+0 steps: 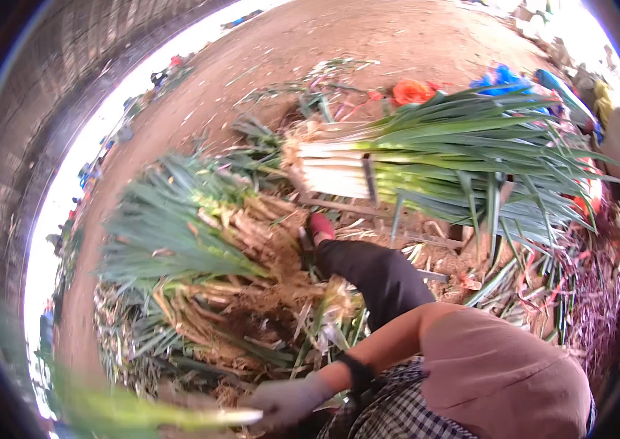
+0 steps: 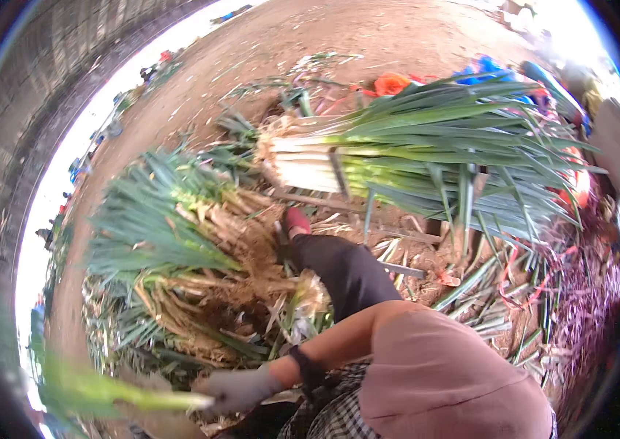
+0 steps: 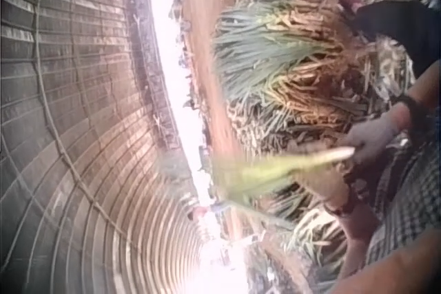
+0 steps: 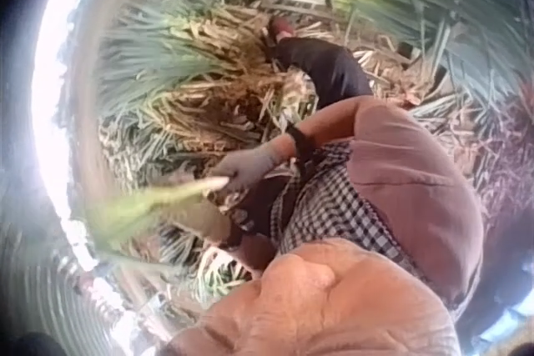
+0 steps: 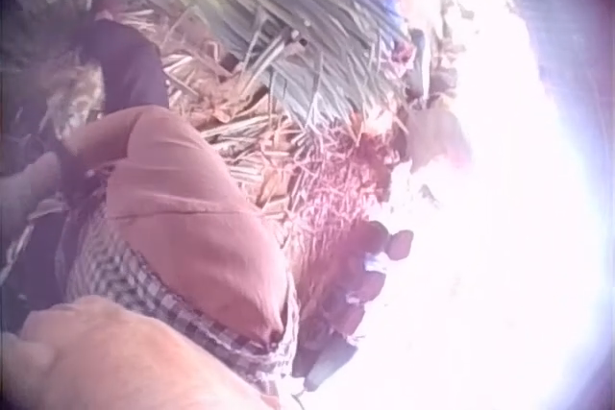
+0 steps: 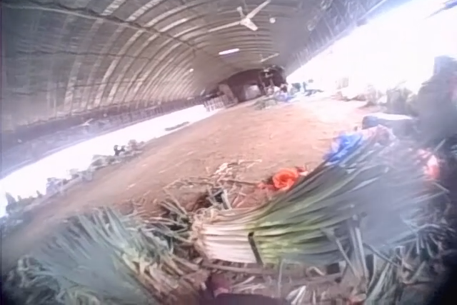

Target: Peeling off outer layers and cleaning freshly harvested green onions by hand.

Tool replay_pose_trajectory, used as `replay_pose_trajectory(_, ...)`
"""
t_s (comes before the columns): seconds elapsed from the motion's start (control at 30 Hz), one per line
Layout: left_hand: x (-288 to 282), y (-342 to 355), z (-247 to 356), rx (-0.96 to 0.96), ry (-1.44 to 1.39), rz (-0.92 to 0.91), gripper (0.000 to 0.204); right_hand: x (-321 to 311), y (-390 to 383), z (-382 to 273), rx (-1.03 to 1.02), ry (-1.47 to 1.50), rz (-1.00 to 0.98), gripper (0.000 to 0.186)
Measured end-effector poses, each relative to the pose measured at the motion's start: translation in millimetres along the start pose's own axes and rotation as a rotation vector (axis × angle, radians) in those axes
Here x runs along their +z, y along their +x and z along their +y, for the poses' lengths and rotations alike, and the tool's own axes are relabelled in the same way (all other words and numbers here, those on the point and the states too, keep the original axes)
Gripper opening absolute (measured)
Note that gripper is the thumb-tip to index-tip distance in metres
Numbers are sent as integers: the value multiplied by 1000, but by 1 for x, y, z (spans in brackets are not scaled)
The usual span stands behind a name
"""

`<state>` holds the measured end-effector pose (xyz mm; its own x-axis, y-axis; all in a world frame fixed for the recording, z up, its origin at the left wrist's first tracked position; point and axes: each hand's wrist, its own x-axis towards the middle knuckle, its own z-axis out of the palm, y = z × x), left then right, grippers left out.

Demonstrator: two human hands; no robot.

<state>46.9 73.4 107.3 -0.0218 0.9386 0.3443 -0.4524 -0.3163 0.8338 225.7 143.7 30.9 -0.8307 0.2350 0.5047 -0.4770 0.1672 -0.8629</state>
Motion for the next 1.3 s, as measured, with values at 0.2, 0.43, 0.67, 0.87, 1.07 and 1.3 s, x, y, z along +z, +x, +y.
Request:
replay_pose_trajectory(0.2,12,24,-18,95,483,445,47,-177,-52,-80,442,-2015,460,23)
replay_pose_trajectory(0.43,-58,-7,-21,-55,494,708,31,-444,-111,-186,681,-1753,1439,64)
replay_pose_trajectory(0.67,-113,-30,-43,-205,483,790,25,-296,35,16,850,-1305,185,28)
replay_pose_trajectory(0.87,-112,-18,-68,-323,451,711,24,-313,3,247,1072,-1171,232,45)
replay_pose_trajectory(1.07,-120,-40,-55,-366,479,803,23,-271,36,245,1116,-921,208,60)
replay_pose_trajectory(1.3,-106,-46,-74,-482,499,740,23,-152,66,140,806,-312,418,26)
